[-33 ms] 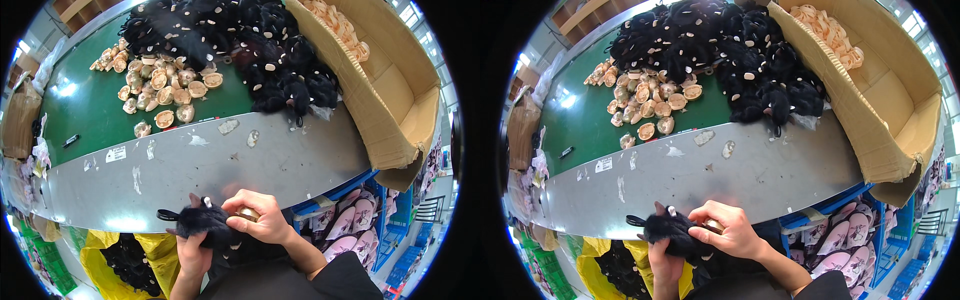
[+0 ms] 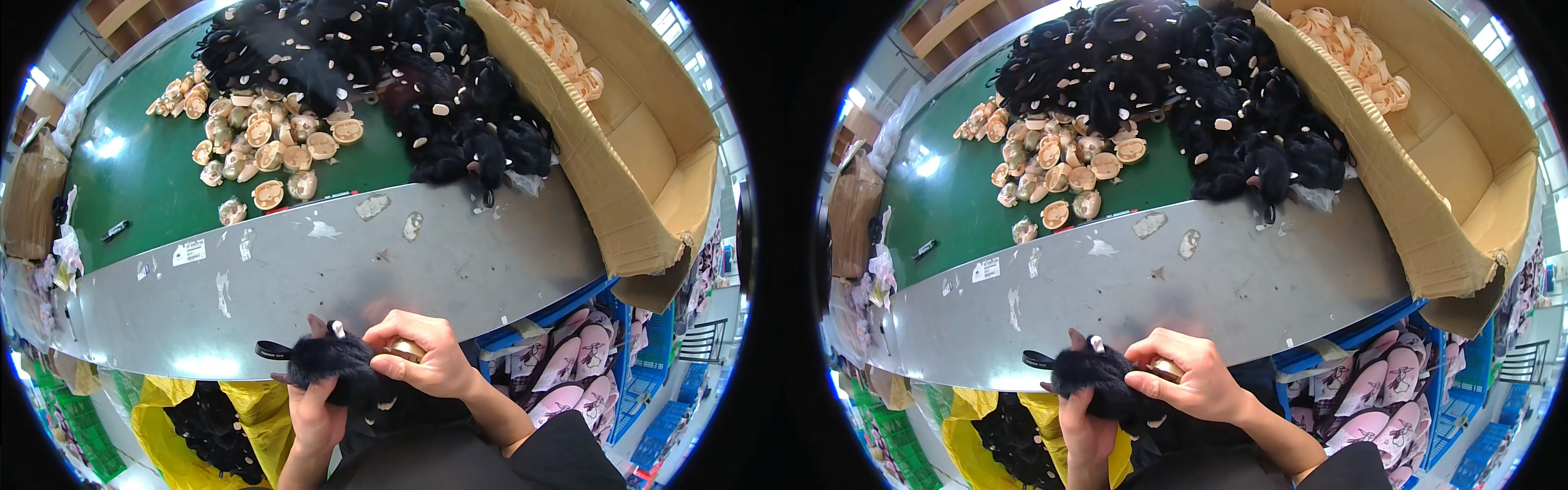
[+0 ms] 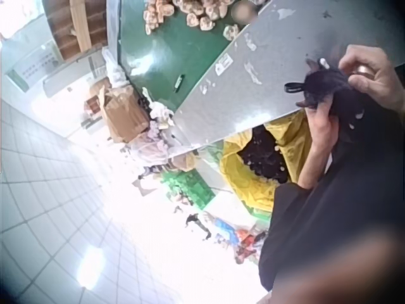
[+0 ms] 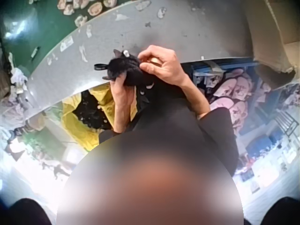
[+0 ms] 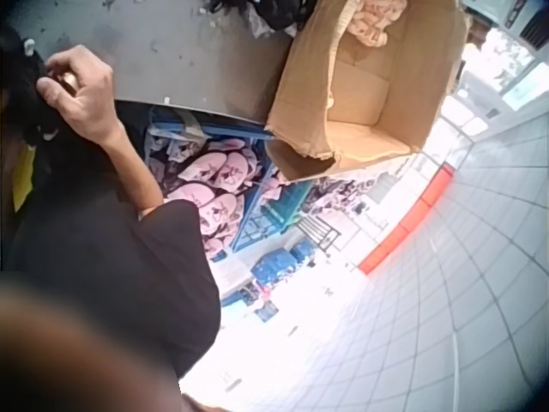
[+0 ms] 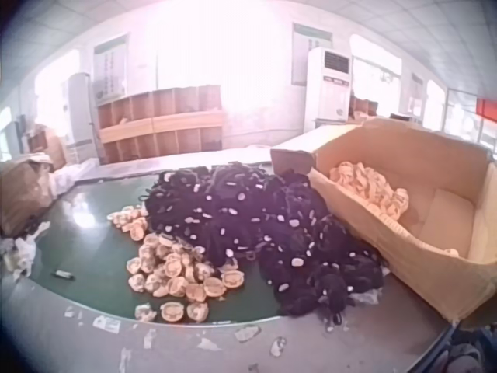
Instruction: The person repeatedly picks a black fuzzy keychain and a round beige plastic piece from a table, inserts the plastic piece into the keychain, and places the assembled unit into a cardboard box. The process is repeated continuously throughout the clip.
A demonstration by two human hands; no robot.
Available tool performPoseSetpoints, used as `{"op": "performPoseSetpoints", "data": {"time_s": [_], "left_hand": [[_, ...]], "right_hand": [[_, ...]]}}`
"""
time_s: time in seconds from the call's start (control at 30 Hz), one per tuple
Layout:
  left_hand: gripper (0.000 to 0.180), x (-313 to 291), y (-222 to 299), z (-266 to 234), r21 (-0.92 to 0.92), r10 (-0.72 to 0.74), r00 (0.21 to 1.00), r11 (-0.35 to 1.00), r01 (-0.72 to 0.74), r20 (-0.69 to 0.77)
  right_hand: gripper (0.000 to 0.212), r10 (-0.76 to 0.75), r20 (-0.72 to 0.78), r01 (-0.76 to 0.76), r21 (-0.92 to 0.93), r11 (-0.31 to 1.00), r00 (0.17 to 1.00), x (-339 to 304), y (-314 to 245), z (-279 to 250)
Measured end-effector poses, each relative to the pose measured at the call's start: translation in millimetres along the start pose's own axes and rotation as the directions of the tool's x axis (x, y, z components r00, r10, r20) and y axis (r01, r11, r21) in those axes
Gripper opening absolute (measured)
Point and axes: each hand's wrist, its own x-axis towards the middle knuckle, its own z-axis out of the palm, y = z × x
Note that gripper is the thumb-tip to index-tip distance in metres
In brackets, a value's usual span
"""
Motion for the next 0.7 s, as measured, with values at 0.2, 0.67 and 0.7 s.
{"op": "performPoseSetpoints", "data": {"time_s": [0.2,0.67,0.7], "left_hand": [[0.07,1,1,4,0.015,-0.002,0.998,1.0,0.001,0.07],[0.075,-1,5,-1,0.137,-0.182,0.982,0.975,0.174,0.049],[0.076,-2,6,2,0.173,-0.176,0.981,0.972,0.161,0.078]], "right_hand": [[0.029,0.023,0.001,-0.023,0.042,0.999,1.0,-4,4,-5],[0.027,-0.091,-0.037,0.089,-0.049,0.995,0.995,8,-4,1],[0.027,-0.081,-0.027,0.079,-0.059,0.995,0.996,7,-4,1]]}}
